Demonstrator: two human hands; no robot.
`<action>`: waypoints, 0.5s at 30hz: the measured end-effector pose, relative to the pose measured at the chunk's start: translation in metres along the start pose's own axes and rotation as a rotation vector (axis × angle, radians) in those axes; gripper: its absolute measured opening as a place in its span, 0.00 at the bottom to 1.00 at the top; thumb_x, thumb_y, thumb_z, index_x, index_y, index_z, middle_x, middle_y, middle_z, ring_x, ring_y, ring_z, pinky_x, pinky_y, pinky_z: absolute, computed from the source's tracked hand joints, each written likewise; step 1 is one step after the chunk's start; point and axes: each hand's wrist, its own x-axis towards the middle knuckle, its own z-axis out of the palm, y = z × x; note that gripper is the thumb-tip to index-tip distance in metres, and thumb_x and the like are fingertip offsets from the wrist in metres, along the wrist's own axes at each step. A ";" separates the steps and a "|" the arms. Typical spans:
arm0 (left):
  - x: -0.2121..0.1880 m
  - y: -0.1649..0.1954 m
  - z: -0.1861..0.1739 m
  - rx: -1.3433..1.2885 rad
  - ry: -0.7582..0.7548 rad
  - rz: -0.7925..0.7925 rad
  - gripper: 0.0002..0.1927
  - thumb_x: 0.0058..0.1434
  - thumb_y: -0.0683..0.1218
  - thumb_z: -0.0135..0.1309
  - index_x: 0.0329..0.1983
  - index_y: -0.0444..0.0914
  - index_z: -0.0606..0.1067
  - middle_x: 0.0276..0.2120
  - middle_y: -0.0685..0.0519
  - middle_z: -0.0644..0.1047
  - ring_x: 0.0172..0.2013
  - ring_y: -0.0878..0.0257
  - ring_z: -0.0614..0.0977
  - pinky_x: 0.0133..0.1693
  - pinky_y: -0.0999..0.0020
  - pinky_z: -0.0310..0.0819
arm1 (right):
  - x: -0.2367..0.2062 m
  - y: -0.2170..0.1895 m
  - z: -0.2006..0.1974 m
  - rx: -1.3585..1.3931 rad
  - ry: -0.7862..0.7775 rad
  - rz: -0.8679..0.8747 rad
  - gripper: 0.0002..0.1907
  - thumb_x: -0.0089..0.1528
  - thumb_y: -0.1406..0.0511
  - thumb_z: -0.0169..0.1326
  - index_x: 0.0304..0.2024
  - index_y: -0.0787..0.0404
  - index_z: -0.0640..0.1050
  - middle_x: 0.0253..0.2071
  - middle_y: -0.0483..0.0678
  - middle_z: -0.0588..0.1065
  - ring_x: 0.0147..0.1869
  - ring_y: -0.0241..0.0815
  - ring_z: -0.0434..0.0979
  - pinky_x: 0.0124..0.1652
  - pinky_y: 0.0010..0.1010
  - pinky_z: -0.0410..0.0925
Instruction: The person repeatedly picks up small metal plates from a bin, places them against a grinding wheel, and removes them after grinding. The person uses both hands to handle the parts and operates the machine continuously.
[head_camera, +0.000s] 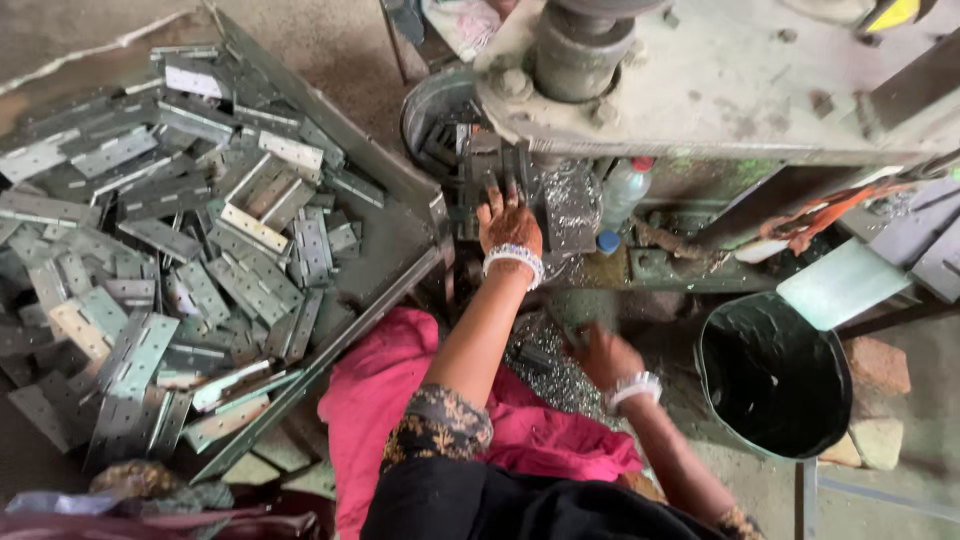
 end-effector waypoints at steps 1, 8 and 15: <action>0.003 0.002 -0.002 0.008 -0.017 -0.005 0.24 0.69 0.47 0.43 0.68 0.40 0.70 0.77 0.54 0.53 0.75 0.50 0.52 0.63 0.52 0.54 | -0.002 -0.001 -0.002 0.027 0.037 -0.024 0.31 0.60 0.44 0.54 0.53 0.60 0.73 0.39 0.62 0.80 0.45 0.65 0.82 0.43 0.53 0.74; 0.004 0.000 -0.002 -0.012 -0.044 0.013 0.28 0.67 0.48 0.43 0.71 0.39 0.64 0.76 0.55 0.50 0.73 0.51 0.51 0.63 0.51 0.52 | -0.013 -0.009 -0.006 -0.031 -0.056 0.012 0.31 0.61 0.45 0.56 0.55 0.59 0.71 0.40 0.63 0.80 0.46 0.65 0.81 0.45 0.54 0.72; 0.010 0.000 -0.012 -0.018 -0.073 0.010 0.25 0.71 0.47 0.41 0.72 0.40 0.65 0.77 0.56 0.54 0.76 0.52 0.50 0.67 0.52 0.50 | -0.022 0.006 0.025 0.002 -0.047 0.100 0.28 0.61 0.44 0.56 0.52 0.57 0.74 0.39 0.61 0.81 0.44 0.62 0.83 0.44 0.52 0.74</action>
